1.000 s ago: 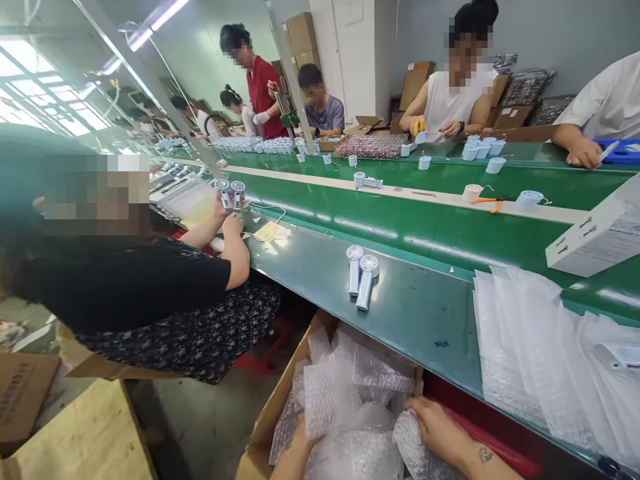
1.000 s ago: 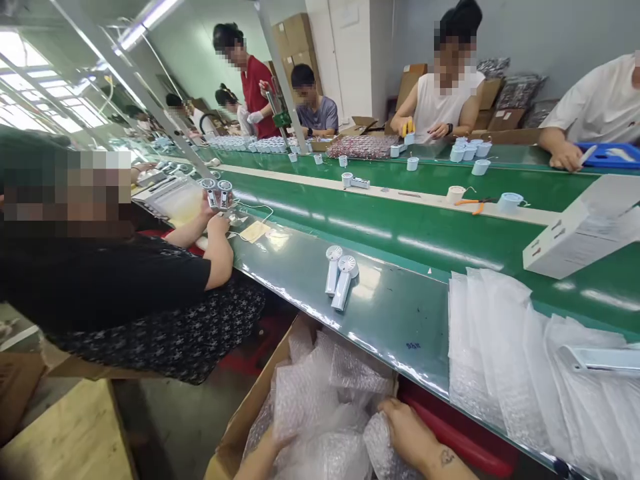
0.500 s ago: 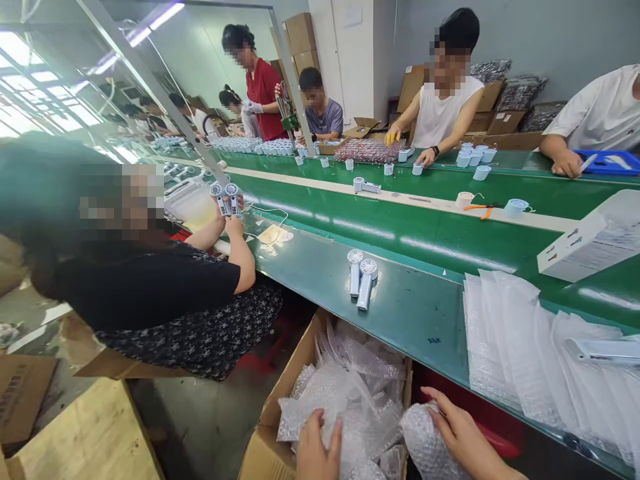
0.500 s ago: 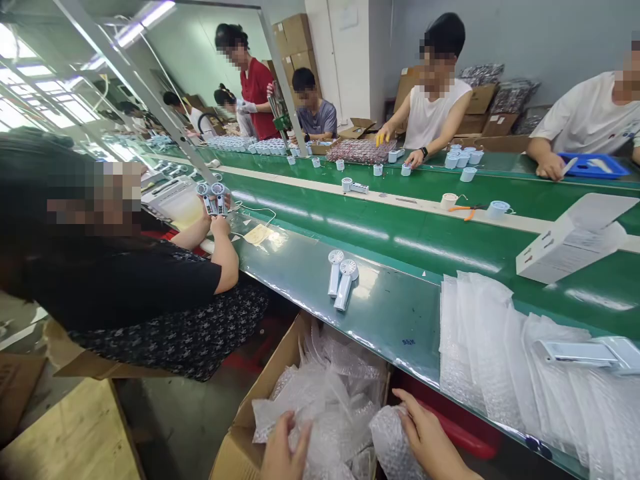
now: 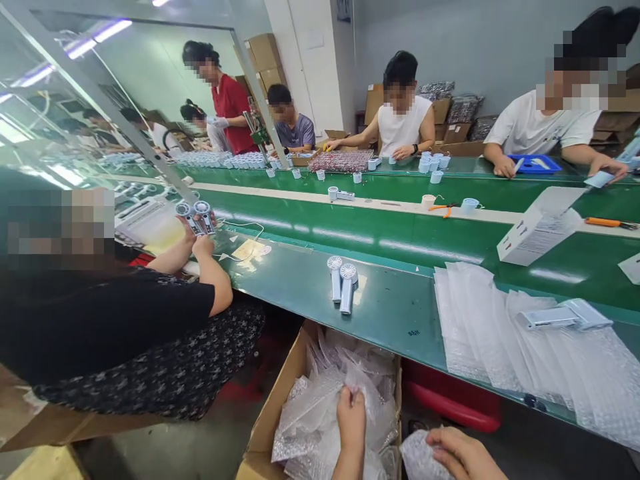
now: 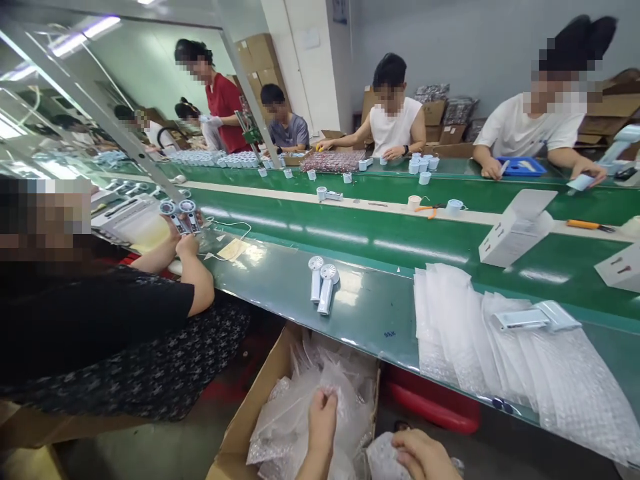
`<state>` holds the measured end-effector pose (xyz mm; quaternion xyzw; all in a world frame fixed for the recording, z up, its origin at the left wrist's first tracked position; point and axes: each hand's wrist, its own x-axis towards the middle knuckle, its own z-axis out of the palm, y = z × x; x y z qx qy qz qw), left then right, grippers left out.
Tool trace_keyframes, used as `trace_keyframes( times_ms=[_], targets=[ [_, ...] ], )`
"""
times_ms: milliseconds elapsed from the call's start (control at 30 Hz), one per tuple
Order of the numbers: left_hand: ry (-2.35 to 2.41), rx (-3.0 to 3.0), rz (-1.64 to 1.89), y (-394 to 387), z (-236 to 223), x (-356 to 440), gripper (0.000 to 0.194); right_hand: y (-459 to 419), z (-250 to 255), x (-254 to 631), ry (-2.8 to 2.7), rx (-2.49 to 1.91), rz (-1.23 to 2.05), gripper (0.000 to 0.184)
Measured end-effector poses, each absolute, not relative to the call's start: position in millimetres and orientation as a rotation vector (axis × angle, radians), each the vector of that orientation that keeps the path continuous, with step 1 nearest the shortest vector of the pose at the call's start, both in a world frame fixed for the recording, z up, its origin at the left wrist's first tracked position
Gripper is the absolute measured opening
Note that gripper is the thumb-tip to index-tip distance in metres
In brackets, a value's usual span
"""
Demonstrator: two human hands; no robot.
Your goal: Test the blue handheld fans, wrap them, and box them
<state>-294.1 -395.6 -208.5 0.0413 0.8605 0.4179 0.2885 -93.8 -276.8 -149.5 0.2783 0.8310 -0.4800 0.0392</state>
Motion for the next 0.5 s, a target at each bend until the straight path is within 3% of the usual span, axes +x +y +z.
trace_keyframes(
  times_ms=[133, 267, 400, 500],
  targets=[
    [2.005, 0.081, 1.461, -428.3, -136.7, -300.6, 0.032, -264.7, -120.2, -94.9, 2.459, 1.149, -1.563, 0.028],
    [1.517, -0.117, 1.692, -439.9, -54.6, -304.9, 0.035, -264.5, -93.4, -105.3, 2.546, 1.140, -1.566, 0.019],
    [1.397, 0.054, 1.554, -445.8, -8.0, -300.4, 0.046, -265.3, -78.4, -106.2, 2.701, 1.220, -1.521, 0.024],
    [1.301, 0.452, 1.143, -442.7, 13.2, -289.9, 0.046, -255.2, -52.8, -100.3, 2.677, 1.434, -1.566, 0.030]
  ],
)
